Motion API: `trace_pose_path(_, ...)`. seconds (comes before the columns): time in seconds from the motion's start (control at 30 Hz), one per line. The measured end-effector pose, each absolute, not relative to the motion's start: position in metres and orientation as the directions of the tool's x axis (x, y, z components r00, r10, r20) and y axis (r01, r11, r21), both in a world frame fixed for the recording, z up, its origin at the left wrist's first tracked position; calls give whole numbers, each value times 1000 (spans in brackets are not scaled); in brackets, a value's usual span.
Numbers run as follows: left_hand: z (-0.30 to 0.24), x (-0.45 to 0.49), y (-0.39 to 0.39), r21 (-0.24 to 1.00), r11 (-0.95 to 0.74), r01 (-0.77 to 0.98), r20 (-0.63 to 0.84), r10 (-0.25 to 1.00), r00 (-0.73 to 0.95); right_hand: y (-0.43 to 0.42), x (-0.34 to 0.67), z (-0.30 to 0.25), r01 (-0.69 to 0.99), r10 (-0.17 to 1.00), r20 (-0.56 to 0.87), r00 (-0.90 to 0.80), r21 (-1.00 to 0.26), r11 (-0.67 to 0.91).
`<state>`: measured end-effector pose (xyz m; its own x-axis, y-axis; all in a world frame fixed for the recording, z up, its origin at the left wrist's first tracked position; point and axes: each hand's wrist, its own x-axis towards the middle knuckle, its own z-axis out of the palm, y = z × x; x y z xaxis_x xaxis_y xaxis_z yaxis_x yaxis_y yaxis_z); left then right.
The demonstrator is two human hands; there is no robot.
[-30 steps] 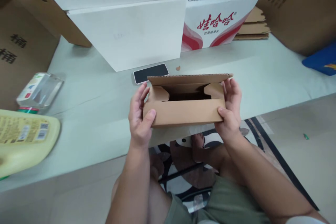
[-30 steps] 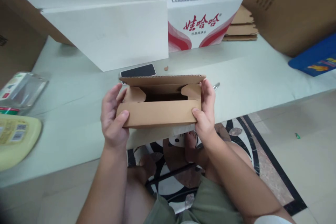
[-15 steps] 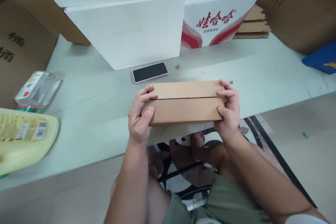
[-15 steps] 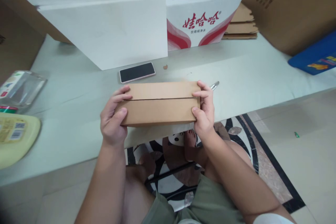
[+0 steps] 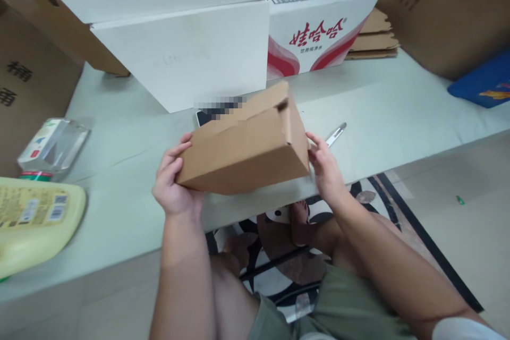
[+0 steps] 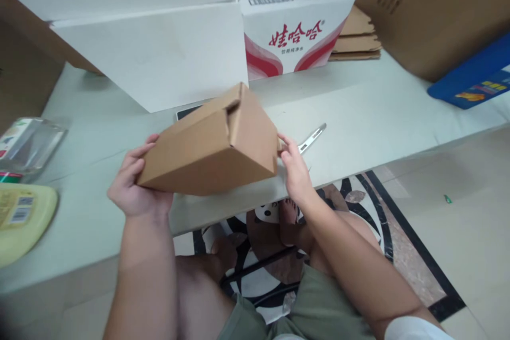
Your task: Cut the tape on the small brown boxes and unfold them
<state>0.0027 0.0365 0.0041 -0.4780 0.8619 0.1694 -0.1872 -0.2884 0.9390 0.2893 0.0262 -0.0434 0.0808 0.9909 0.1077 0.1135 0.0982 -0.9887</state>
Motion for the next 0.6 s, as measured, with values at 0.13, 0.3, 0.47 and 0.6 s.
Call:
trace_pose_path(0.13,0,1,40,956,-124,-264,-24,870,-492,15,283,-43,-1,972,214,-100,-977,215)
trace_pose_path(0.3,-19,25,36,908,197,-370,-310,909,-277,3,283,-30,139,903,378,-206,-902,409)
trace_pose_path(0.47,-37,41,35,951,239,-197,-240,971,16,-7,290,-16,343,812,564,-154,-740,579)
trace_pose_path(0.6,-44,47,37,956,290,-44,-280,948,154,-9,293,-7,404,706,694,-137,-612,680)
